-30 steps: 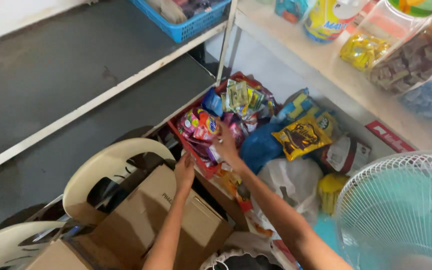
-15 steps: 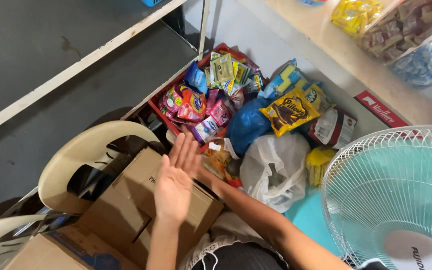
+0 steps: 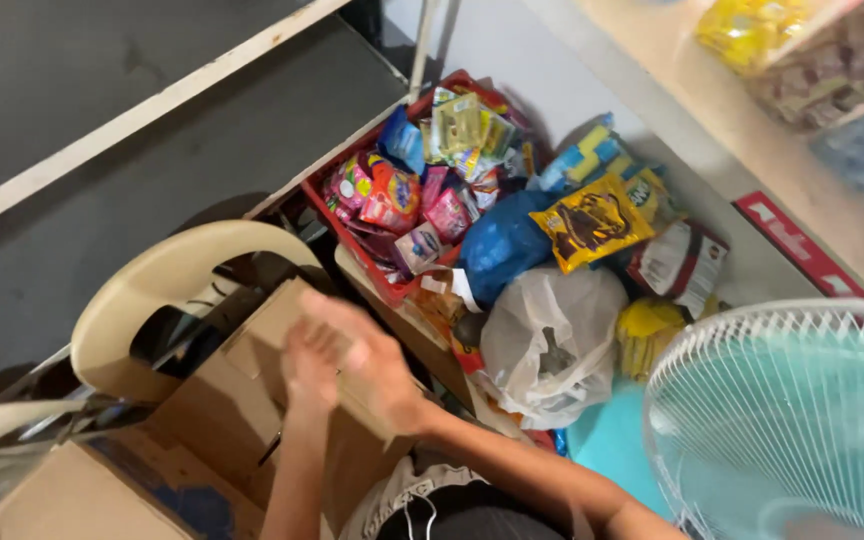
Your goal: Organizing shelves and packing condiment bottles into a cardboard box.
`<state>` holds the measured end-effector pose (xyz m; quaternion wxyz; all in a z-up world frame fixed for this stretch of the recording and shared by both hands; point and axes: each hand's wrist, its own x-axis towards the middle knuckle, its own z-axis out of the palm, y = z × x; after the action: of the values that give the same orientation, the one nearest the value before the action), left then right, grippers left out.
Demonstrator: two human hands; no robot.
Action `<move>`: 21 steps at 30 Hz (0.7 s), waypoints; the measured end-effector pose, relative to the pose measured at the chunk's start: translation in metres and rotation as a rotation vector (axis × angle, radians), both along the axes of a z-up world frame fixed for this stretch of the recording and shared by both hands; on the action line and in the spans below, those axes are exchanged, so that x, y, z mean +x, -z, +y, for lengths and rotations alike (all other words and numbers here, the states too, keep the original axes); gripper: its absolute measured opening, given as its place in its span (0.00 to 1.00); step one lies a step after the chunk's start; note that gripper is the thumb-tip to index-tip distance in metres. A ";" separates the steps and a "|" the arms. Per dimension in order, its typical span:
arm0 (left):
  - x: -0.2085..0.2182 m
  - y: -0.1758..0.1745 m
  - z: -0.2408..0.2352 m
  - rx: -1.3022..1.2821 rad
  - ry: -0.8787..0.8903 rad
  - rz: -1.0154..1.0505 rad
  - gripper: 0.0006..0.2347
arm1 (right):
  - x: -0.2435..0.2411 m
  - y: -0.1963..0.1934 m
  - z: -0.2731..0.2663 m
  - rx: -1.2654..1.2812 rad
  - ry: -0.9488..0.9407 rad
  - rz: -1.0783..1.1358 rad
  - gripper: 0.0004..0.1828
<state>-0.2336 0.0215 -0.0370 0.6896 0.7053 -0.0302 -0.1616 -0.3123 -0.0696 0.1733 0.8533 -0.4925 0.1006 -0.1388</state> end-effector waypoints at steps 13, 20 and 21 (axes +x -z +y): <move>-0.045 -0.176 -0.010 0.010 0.242 -0.380 0.21 | 0.024 0.219 0.008 0.333 0.083 -0.066 0.35; 0.001 -0.168 0.008 0.618 0.125 -0.694 0.22 | 0.066 0.045 -0.045 0.785 -0.413 0.255 0.36; 0.010 -0.171 0.009 0.791 0.006 -0.770 0.22 | 0.068 0.023 -0.050 0.786 -0.485 0.174 0.37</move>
<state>-0.2231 0.0304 0.1342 0.3107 0.9187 -0.2191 0.1070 -0.2439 -0.1194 0.1501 0.9713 -0.1510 0.0989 0.1550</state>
